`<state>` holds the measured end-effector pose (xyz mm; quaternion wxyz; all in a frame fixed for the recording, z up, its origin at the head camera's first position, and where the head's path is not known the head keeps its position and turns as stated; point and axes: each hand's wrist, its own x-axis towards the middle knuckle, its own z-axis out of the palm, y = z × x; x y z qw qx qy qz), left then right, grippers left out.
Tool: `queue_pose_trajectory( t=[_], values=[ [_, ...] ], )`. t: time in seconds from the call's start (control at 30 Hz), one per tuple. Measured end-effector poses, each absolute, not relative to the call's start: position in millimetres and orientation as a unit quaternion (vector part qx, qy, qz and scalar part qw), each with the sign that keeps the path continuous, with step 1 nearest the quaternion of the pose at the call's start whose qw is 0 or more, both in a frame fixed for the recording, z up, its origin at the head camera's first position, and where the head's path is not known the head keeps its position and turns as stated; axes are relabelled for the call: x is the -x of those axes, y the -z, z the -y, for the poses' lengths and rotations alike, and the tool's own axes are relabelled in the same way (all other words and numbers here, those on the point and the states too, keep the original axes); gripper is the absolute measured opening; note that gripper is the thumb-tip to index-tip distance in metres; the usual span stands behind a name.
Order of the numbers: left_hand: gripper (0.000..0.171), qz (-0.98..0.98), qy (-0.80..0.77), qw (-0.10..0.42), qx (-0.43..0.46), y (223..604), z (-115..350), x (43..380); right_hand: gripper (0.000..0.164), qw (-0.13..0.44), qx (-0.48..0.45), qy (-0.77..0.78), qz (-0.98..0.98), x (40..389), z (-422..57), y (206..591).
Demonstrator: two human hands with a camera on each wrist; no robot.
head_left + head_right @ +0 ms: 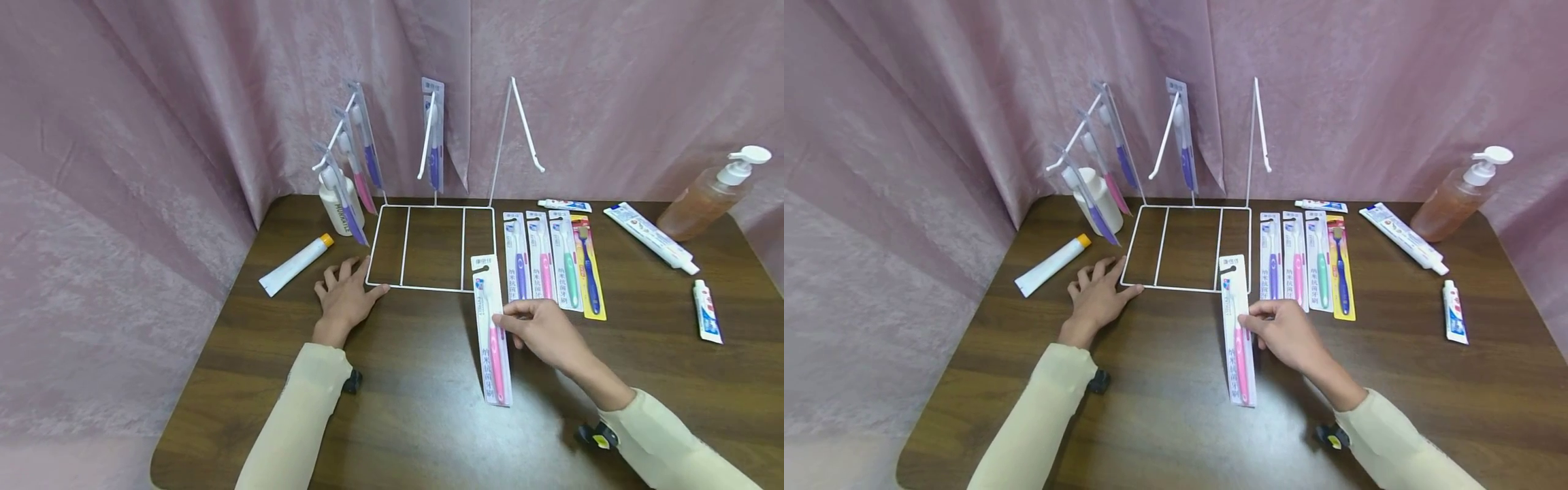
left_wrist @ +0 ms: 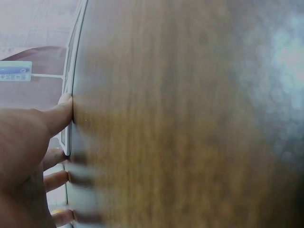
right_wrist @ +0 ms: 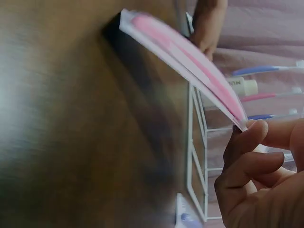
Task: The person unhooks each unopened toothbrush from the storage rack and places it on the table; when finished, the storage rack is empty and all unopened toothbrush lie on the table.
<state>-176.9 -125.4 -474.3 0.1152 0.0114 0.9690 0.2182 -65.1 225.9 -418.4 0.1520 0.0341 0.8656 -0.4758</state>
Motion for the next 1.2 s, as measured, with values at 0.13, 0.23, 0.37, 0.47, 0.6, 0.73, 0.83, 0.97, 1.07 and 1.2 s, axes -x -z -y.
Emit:
queue_pose_trajectory(
  t=[0.13, 0.23, 0.37, 0.47, 0.6, 0.73, 0.83, 0.97, 1.07, 1.2],
  values=[
    [0.085, -0.969, -0.219, 0.111, -0.013, 473, 124, 175, 0.022, 0.157, -0.042, 0.470, -0.867, 49, -229, 428],
    [0.085, -0.970, -0.219, 0.108, -0.014, 472, 124, 174, 0.023, 0.162, -0.051, 0.471, -0.866, 40, -232, 435],
    [0.086, -0.970, -0.218, 0.104, -0.014, 475, 126, 175, 0.024, 0.173, -0.068, 0.465, -0.866, 32, -234, 442],
    [0.087, -0.969, -0.221, 0.109, -0.011, 477, 128, 177, 0.025, 0.180, -0.078, 0.458, -0.867, 29, -234, 447],
    [0.088, -0.969, -0.218, 0.120, -0.010, 478, 129, 180, 0.026, 0.183, -0.092, 0.448, -0.871, 24, -233, 450],
    [0.088, -0.969, -0.215, 0.120, -0.010, 476, 127, 179, 0.026, 0.184, -0.109, 0.438, -0.873, 22, -233, 451],
    [0.088, -0.970, -0.214, 0.118, -0.010, 474, 126, 178, 0.027, 0.186, -0.116, 0.431, -0.875, 21, -233, 450],
    [0.087, -0.970, -0.215, 0.115, -0.010, 476, 125, 178, 0.030, 0.189, -0.116, 0.423, -0.878, 21, -234, 450],
    [0.086, -0.970, -0.214, 0.116, -0.011, 475, 125, 178, 0.032, 0.190, -0.114, 0.420, -0.880, 21, -235, 450],
    [0.087, -0.969, -0.216, 0.120, -0.009, 475, 125, 178, 0.034, 0.196, -0.112, 0.418, -0.880, 22, -236, 449]
  ],
)
